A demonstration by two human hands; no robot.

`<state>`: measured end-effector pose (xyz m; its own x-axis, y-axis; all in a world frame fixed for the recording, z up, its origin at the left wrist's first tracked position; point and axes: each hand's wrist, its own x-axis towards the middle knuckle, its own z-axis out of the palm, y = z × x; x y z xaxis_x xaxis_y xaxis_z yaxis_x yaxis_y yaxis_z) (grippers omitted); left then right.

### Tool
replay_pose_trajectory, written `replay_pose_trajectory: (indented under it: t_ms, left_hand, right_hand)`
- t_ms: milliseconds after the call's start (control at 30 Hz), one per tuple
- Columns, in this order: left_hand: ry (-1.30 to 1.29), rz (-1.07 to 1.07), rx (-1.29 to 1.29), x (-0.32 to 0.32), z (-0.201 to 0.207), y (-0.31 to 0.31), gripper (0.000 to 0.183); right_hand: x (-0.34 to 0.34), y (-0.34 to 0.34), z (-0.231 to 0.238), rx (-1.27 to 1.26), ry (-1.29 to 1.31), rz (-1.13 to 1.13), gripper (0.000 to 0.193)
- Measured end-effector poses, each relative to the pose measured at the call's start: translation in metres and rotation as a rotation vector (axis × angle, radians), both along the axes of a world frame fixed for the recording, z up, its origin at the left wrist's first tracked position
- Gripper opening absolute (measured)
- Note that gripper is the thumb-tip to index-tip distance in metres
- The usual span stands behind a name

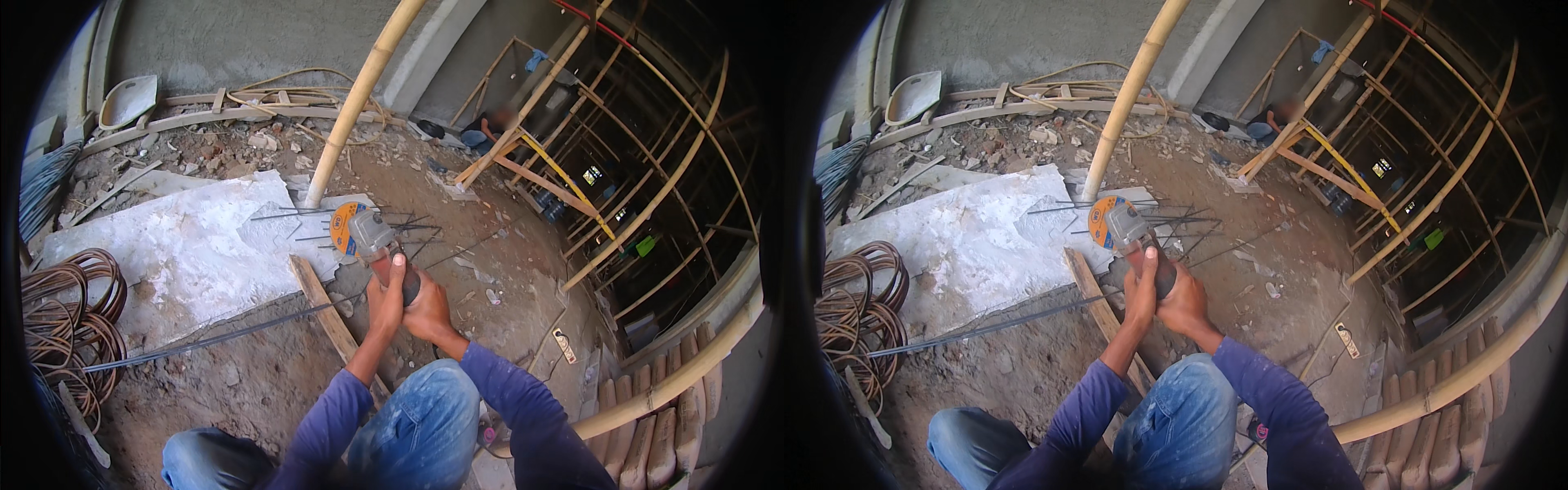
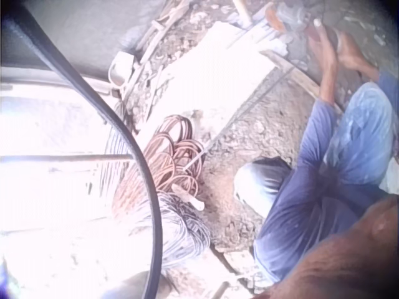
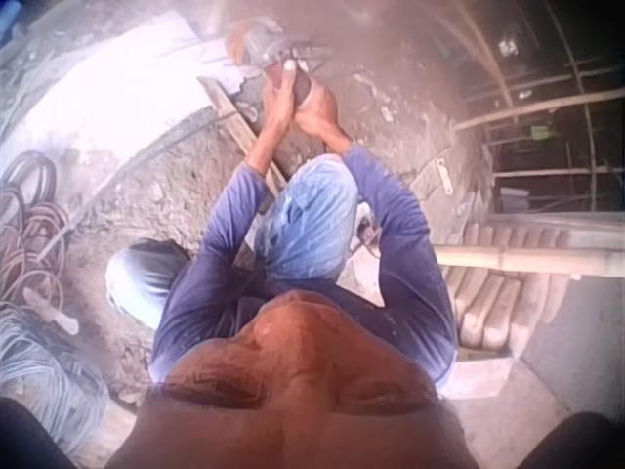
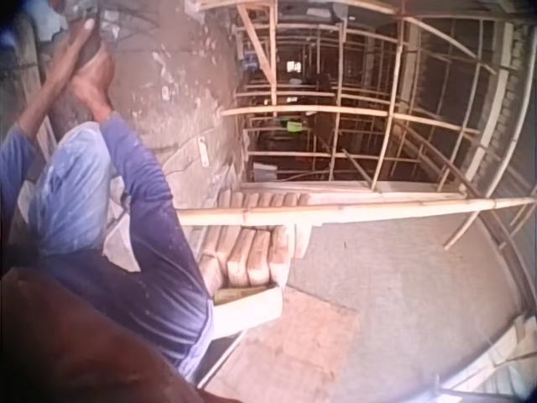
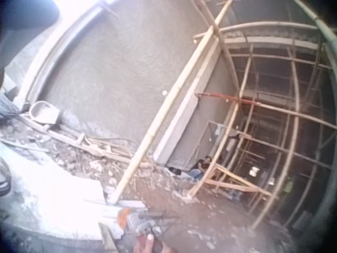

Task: The person uses an angle grinder to cut several metal rods on a construction site. They position each rod, cut it, and set the pieces aside while sparks fly from the cutting action.

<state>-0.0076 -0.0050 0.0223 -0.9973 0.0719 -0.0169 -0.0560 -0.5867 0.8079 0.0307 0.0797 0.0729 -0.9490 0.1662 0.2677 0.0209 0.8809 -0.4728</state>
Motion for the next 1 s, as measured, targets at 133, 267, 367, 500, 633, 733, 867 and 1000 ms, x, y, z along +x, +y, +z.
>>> replay_pose_trajectory:
  t_ms: [133,267,367,500,633,733,867,1000]
  left_hand:
    - [0.008,0.015,0.028,0.001,0.004,-0.004,0.071]
    - [0.001,0.101,0.036,0.003,0.008,0.002,0.07]
    - [0.013,0.16,0.085,0.006,0.006,0.006,0.067]
    - [0.044,0.144,0.131,0.005,0.002,0.005,0.058]
    - [0.003,0.146,0.099,0.006,0.001,0.005,0.054]
    - [-0.013,0.158,0.078,0.006,0.001,0.006,0.056]
    - [-0.034,0.169,0.093,0.006,-0.001,0.008,0.059]
    - [-0.045,0.167,0.087,0.006,-0.005,0.009,0.062]
  right_hand:
    - [-0.004,0.0,-0.006,0.004,0.006,-0.024,0.068]
    - [-0.009,0.001,-0.009,0.082,-0.025,-0.104,0.06]
    - [-0.009,-0.001,-0.009,0.095,-0.059,-0.109,0.055]
    - [-0.009,-0.001,-0.008,0.104,-0.058,-0.103,0.053]
    - [-0.011,0.0,-0.011,0.129,-0.057,-0.102,0.052]
    - [-0.012,0.003,-0.014,0.113,-0.088,-0.088,0.053]
    - [-0.012,0.006,-0.018,0.168,-0.082,-0.085,0.055]
    - [-0.013,0.005,-0.018,0.201,-0.11,-0.103,0.054]
